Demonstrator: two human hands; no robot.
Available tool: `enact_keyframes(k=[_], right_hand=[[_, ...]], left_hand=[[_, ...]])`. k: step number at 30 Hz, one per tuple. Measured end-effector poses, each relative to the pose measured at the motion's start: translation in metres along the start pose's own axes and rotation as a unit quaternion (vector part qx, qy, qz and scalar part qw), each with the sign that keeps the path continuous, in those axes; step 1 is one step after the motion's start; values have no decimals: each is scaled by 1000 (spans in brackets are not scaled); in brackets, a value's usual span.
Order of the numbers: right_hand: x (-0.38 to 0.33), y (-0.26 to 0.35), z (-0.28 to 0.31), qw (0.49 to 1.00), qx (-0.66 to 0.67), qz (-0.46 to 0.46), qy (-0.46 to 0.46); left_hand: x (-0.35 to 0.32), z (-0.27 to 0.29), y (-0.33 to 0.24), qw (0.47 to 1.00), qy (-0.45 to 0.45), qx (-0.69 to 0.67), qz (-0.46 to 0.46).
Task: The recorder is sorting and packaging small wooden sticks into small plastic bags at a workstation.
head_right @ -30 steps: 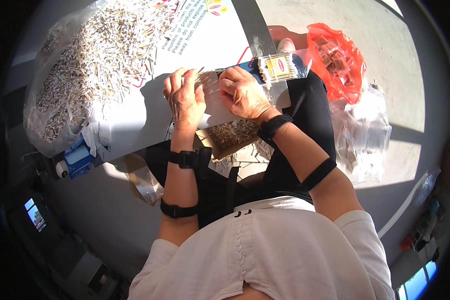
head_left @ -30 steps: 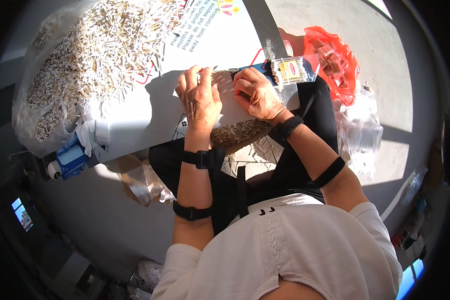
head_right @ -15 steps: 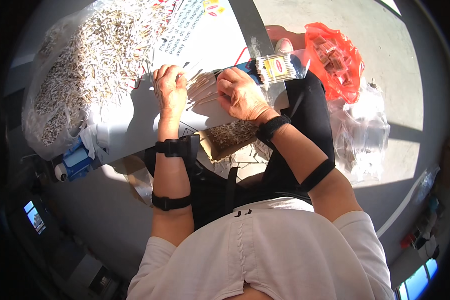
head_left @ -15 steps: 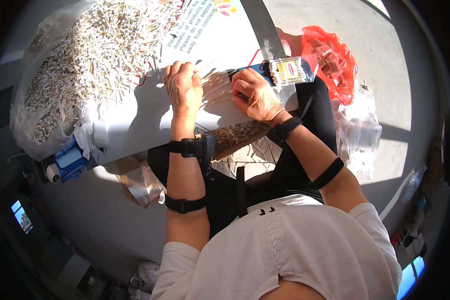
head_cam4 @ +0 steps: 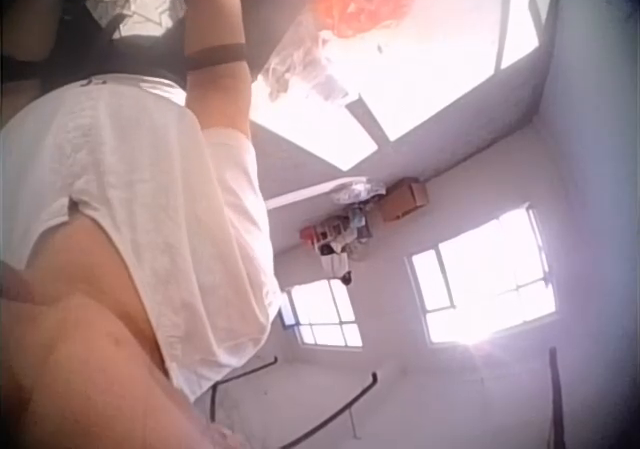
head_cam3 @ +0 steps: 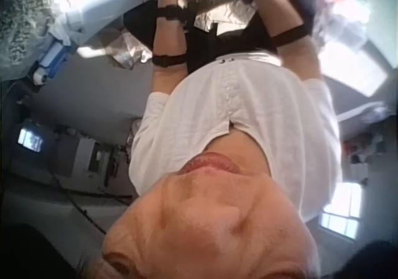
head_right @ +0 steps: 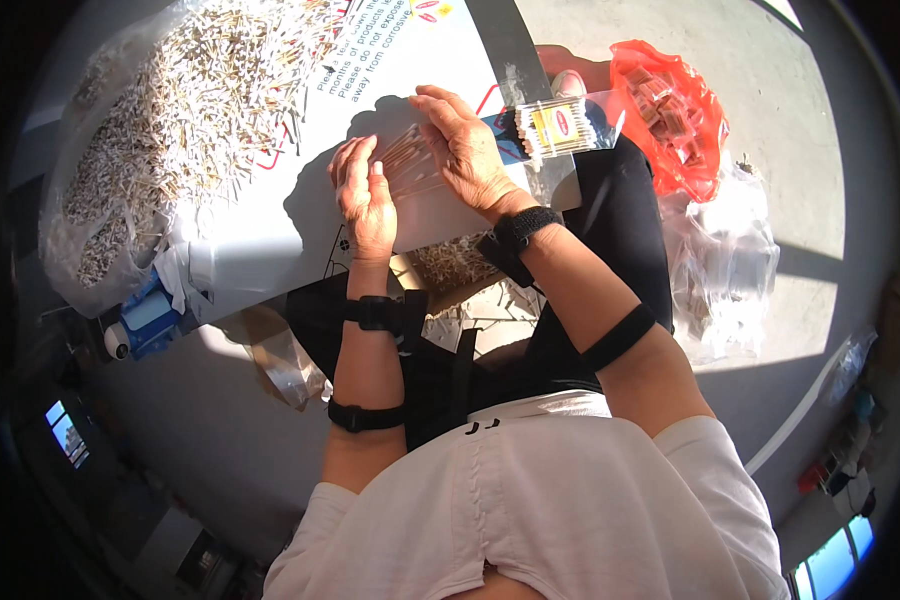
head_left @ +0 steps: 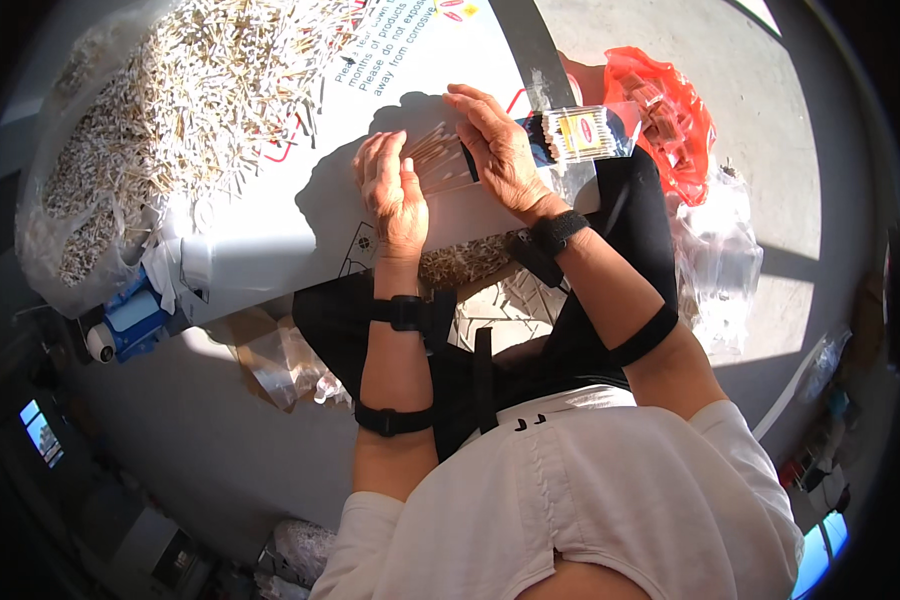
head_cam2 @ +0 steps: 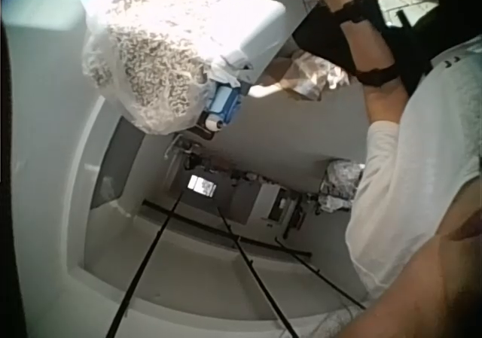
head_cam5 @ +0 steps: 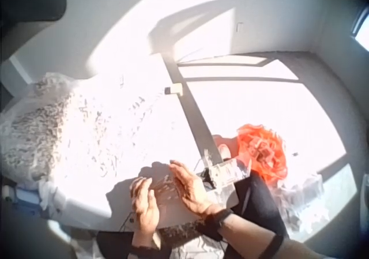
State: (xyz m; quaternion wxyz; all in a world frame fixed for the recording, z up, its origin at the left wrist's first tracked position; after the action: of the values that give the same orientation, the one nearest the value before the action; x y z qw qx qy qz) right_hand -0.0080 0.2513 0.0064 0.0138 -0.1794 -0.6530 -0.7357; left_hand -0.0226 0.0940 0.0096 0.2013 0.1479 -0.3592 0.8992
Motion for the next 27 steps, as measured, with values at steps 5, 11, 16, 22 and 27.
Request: enact_keyframes(k=[5,11,16,22,27], right_hand=[[-2,6,-12,988,-125,58,65],[-32,1,12,999,-14,-20,-30],[-35,-9,12,988,115,-67,-78],[-36,-19,9,971,194,-99,-100],[-40,-23,19,965,205,-134,-92]], left_hand=[[1,-19,-21,995,39,84,-31],[-15,-7,-3,981,-57,-160,93],[-21,-8,6,928,-107,-327,144],[-15,-25,-2,902,-88,-379,186],[-9,-3,34,935,-60,-294,189]])
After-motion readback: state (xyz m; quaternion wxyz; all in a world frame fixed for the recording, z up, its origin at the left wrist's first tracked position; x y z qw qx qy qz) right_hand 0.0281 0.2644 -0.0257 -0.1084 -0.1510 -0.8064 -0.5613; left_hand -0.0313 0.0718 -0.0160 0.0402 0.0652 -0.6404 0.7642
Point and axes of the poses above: each hand's wrist, its own x-axis towards the middle knuckle, its own z-axis out of the back of the hand, y = z × x, the point moved 10 cm from there along x, towards the middle knuckle, and after that the axes turned 7 degrees about x, right-handed, at the moved point
